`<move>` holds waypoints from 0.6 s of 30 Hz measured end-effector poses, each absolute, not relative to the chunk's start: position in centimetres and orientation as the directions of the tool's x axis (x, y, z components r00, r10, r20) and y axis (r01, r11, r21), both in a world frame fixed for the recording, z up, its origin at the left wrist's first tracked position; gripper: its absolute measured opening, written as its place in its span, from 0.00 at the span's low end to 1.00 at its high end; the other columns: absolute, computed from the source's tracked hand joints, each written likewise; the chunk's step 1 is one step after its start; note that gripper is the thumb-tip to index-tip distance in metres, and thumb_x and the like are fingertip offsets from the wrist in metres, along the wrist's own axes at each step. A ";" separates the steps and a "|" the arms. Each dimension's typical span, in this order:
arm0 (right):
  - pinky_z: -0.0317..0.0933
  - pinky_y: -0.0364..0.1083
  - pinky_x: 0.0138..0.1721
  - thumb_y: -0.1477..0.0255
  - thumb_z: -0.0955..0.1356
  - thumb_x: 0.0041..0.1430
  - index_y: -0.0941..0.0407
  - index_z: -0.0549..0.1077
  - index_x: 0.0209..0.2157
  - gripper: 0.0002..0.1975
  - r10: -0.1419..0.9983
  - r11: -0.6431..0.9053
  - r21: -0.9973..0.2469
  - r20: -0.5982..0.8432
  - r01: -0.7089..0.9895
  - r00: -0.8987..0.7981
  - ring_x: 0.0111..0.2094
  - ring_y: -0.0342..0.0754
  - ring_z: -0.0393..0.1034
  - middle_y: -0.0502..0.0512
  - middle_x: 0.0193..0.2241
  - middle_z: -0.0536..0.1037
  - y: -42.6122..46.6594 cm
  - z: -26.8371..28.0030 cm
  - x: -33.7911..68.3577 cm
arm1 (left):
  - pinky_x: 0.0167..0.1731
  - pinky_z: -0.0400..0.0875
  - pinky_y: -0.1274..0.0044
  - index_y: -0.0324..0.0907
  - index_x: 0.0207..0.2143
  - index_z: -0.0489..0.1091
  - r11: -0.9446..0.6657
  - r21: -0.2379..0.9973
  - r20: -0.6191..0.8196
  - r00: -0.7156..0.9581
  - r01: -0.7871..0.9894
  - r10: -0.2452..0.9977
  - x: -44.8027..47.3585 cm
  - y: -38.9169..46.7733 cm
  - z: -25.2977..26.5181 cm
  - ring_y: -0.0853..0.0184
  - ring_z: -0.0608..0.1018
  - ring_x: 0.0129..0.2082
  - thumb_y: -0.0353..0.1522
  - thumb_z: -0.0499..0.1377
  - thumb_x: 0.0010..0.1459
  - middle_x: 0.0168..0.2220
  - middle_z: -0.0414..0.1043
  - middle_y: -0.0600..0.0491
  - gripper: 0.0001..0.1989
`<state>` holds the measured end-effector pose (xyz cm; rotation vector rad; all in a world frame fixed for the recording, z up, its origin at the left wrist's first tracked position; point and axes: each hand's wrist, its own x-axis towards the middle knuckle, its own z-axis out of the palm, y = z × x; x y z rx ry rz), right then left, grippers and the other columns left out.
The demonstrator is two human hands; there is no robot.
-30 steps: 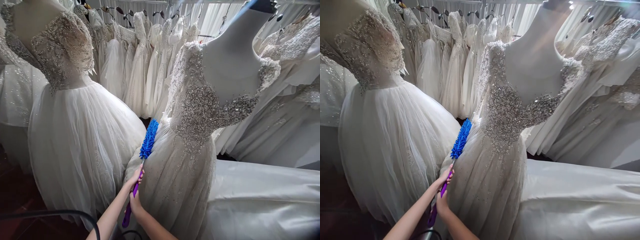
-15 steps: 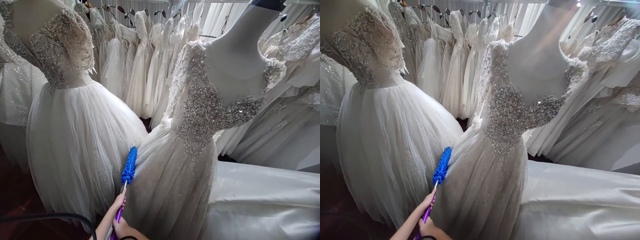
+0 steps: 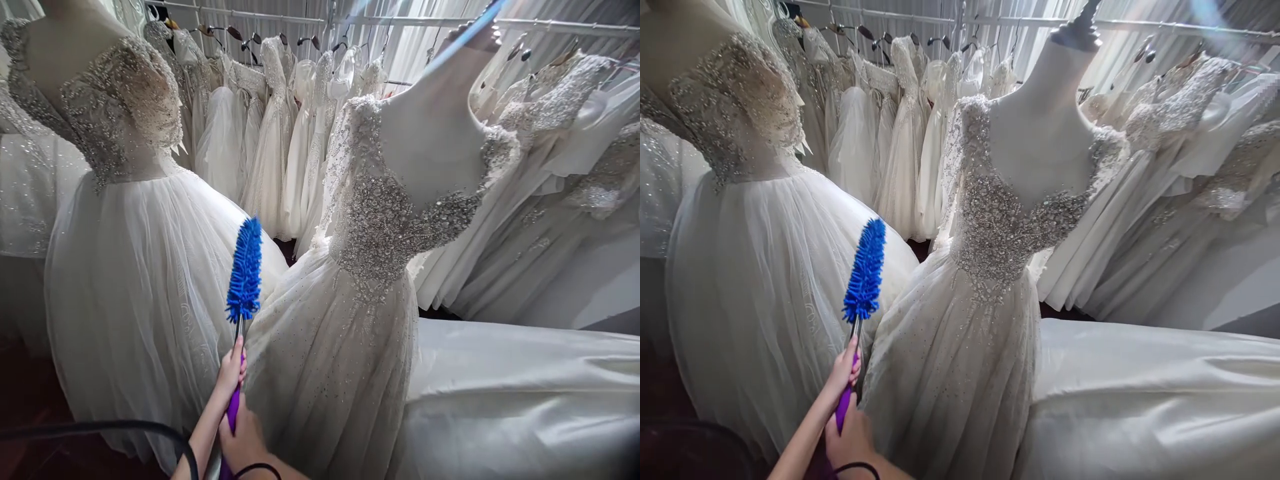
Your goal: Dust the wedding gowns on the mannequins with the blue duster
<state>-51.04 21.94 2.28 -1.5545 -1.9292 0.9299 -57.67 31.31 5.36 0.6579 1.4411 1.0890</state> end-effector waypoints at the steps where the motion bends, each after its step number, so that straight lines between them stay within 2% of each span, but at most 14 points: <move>1: 0.66 0.50 0.31 0.69 0.58 0.57 0.62 0.63 0.50 0.20 0.970 0.118 -0.755 -0.051 0.645 -0.238 0.34 0.57 0.75 0.63 0.33 0.79 22.7 4.2 -50.3 | 0.07 0.49 0.83 0.45 0.21 0.54 0.366 0.907 -0.403 -0.178 -0.208 0.897 -57.3 32.0 7.5 0.77 0.52 0.06 0.61 0.47 0.43 0.08 0.48 0.66 0.28; 3: 0.65 0.49 0.32 0.67 0.57 0.58 0.60 0.62 0.50 0.20 0.972 0.147 -0.762 -0.008 0.631 -0.237 0.34 0.55 0.74 0.63 0.35 0.79 24.2 8.0 -48.8 | 0.07 0.48 0.83 0.45 0.21 0.54 0.289 0.932 -0.323 -0.134 -0.219 0.937 -56.1 33.3 11.7 0.77 0.52 0.06 0.59 0.47 0.45 0.08 0.48 0.66 0.27; 6: 0.62 0.46 0.29 0.66 0.55 0.60 0.59 0.62 0.46 0.17 0.984 0.150 -0.782 0.062 0.605 -0.164 0.30 0.52 0.73 0.59 0.31 0.78 25.6 11.6 -46.8 | 0.07 0.48 0.83 0.44 0.22 0.56 0.197 0.968 -0.207 -0.048 -0.153 0.977 -53.2 34.7 16.5 0.77 0.53 0.07 0.57 0.46 0.48 0.10 0.51 0.65 0.25; 9: 0.62 0.46 0.31 0.65 0.54 0.61 0.61 0.62 0.45 0.18 0.997 0.070 -0.806 0.040 0.587 -0.065 0.30 0.51 0.72 0.60 0.30 0.77 25.5 11.7 -45.2 | 0.08 0.50 0.82 0.44 0.21 0.56 0.172 0.984 -0.171 0.025 -0.045 0.985 -50.1 34.6 17.5 0.76 0.55 0.08 0.56 0.46 0.49 0.11 0.53 0.63 0.24; 11: 0.63 0.48 0.35 0.65 0.54 0.61 0.63 0.61 0.48 0.19 0.998 0.001 -0.831 -0.033 0.557 -0.051 0.35 0.52 0.72 0.63 0.33 0.76 24.8 10.2 -43.9 | 0.08 0.51 0.81 0.45 0.20 0.56 0.172 0.984 -0.172 0.020 0.040 0.985 -48.5 34.0 15.8 0.74 0.57 0.08 0.55 0.46 0.50 0.11 0.54 0.62 0.24; 14: 0.62 0.49 0.42 0.65 0.55 0.61 0.63 0.58 0.53 0.22 0.970 -0.051 -0.866 -0.162 0.498 -0.182 0.41 0.52 0.70 0.65 0.40 0.75 23.2 7.0 -41.6 | 0.10 0.54 0.78 0.46 0.17 0.55 0.228 0.967 -0.226 -0.029 0.117 0.974 -47.2 32.2 10.9 0.72 0.59 0.10 0.54 0.44 0.52 0.10 0.53 0.59 0.23; 18: 0.58 0.50 0.50 0.62 0.58 0.59 0.59 0.60 0.54 0.24 0.874 -0.067 -0.897 -0.263 0.436 -0.409 0.49 0.51 0.64 0.62 0.49 0.70 20.4 2.0 -40.0 | 0.12 0.58 0.76 0.46 0.16 0.53 0.450 0.888 -0.445 -0.069 0.091 0.893 -47.7 28.7 3.3 0.71 0.61 0.11 0.54 0.41 0.53 0.12 0.55 0.58 0.25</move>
